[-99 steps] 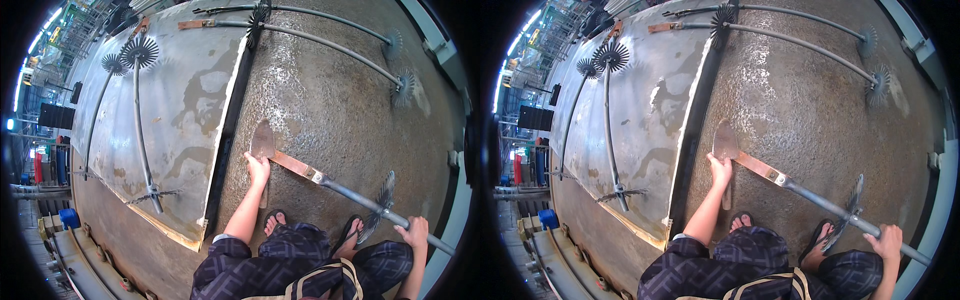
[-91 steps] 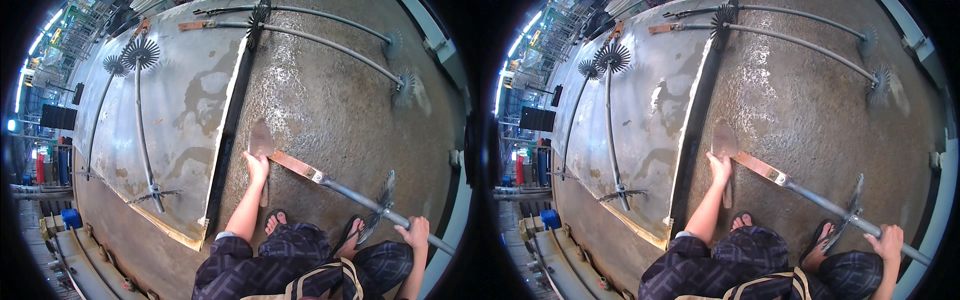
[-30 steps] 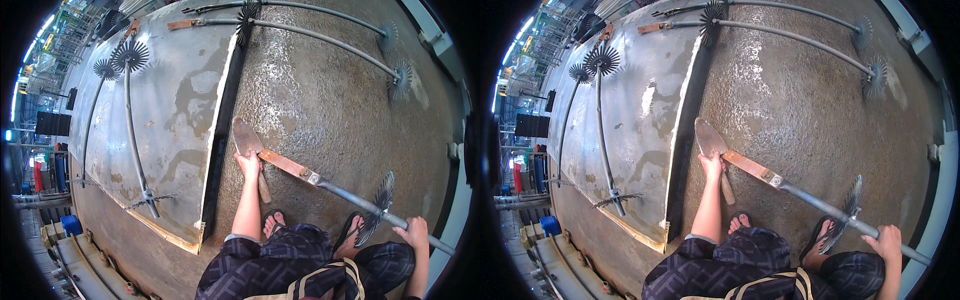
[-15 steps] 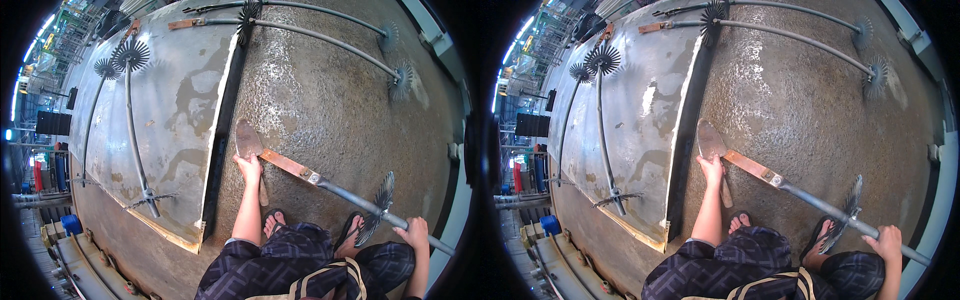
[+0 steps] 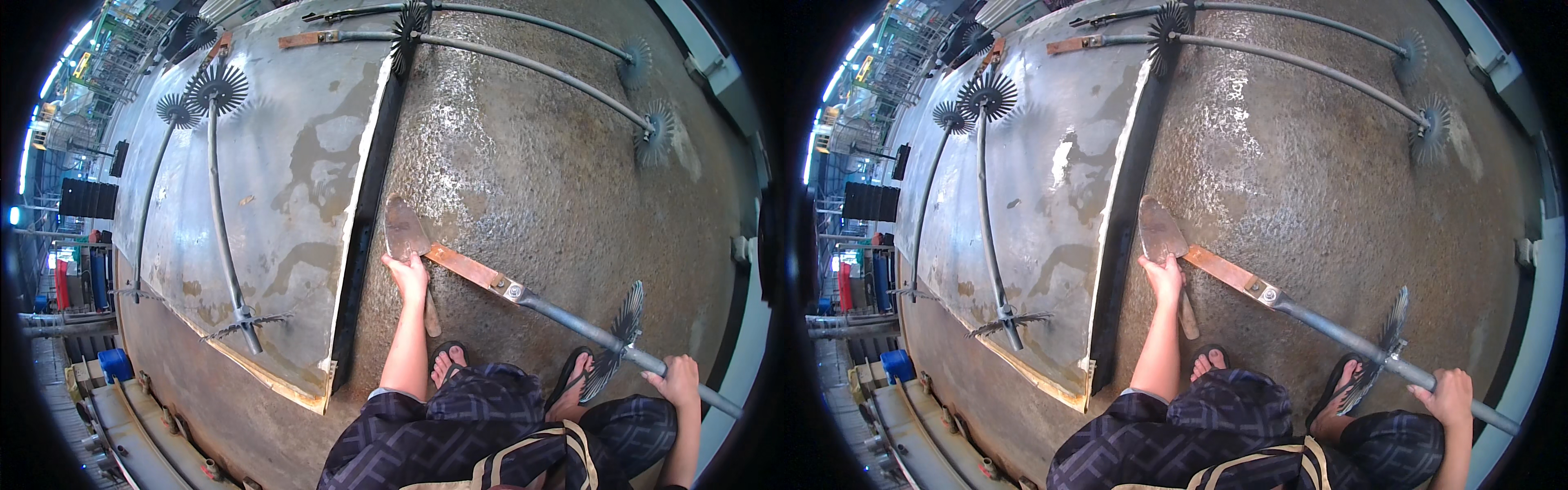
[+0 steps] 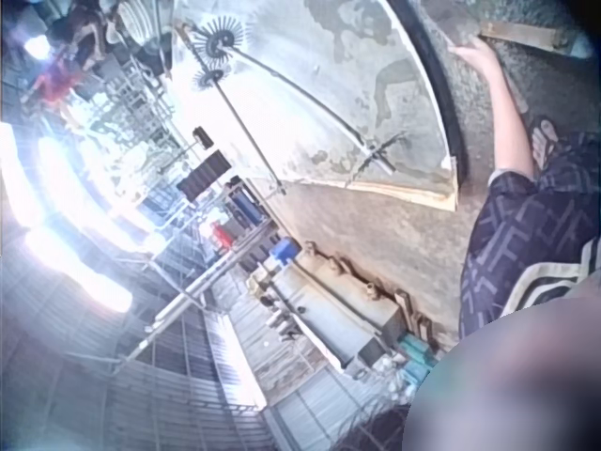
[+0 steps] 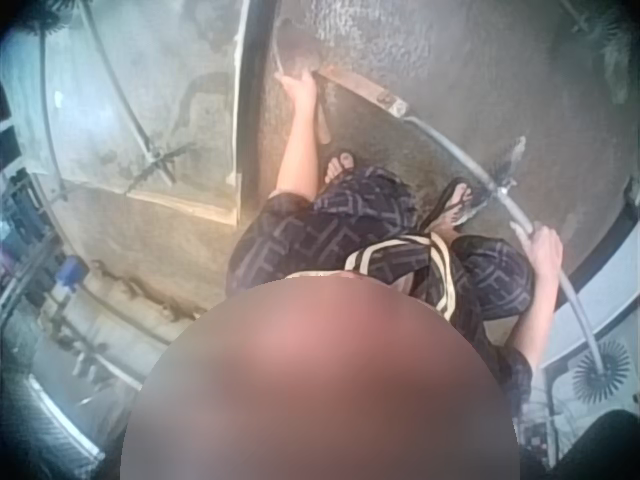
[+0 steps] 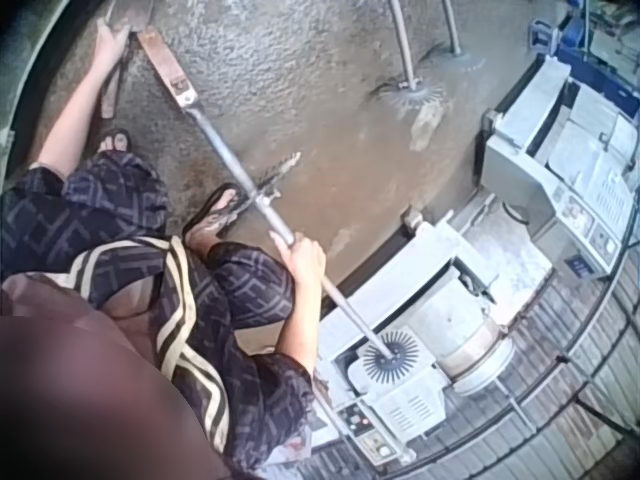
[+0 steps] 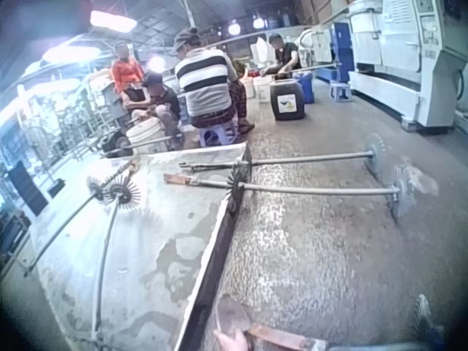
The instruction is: The person uses a hand trowel to smooth a wet concrete surface. They repeatedly scrape and level the material along a seam between two sections, working methodically across the area.
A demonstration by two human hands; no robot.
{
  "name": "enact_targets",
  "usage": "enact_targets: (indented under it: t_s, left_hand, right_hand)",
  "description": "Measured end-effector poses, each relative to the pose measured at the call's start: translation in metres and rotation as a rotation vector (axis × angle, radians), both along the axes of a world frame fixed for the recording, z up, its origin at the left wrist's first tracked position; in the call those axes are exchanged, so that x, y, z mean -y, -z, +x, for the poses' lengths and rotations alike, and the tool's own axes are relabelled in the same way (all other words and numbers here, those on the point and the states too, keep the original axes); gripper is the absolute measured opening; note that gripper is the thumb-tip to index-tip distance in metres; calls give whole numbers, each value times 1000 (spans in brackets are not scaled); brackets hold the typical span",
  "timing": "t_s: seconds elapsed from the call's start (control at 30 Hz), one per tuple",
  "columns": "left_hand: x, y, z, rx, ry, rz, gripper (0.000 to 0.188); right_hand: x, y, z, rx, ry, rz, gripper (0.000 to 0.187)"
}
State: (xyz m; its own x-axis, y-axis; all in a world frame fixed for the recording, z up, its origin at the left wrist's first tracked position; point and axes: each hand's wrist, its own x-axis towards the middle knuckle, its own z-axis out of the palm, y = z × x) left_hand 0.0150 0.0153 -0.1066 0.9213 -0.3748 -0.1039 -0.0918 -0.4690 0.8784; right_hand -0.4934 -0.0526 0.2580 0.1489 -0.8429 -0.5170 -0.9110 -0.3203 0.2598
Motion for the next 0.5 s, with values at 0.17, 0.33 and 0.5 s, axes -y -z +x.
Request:
enact_targets:
  t_s: [0.17,0.33,0.5]
  left_hand:
    - [4,-4,-4,-33,-67,32,49]
    - [6,-1,-4,-68,-109,17,45]
    - [2,-1,-8,4,-65,-12,45]
  right_hand:
    - [-4,1,-2,13,-14,-37,48]
    - [-4,1,-4,31,4,-39,47]
    - [-5,1,-1,32,-21,-55,47]
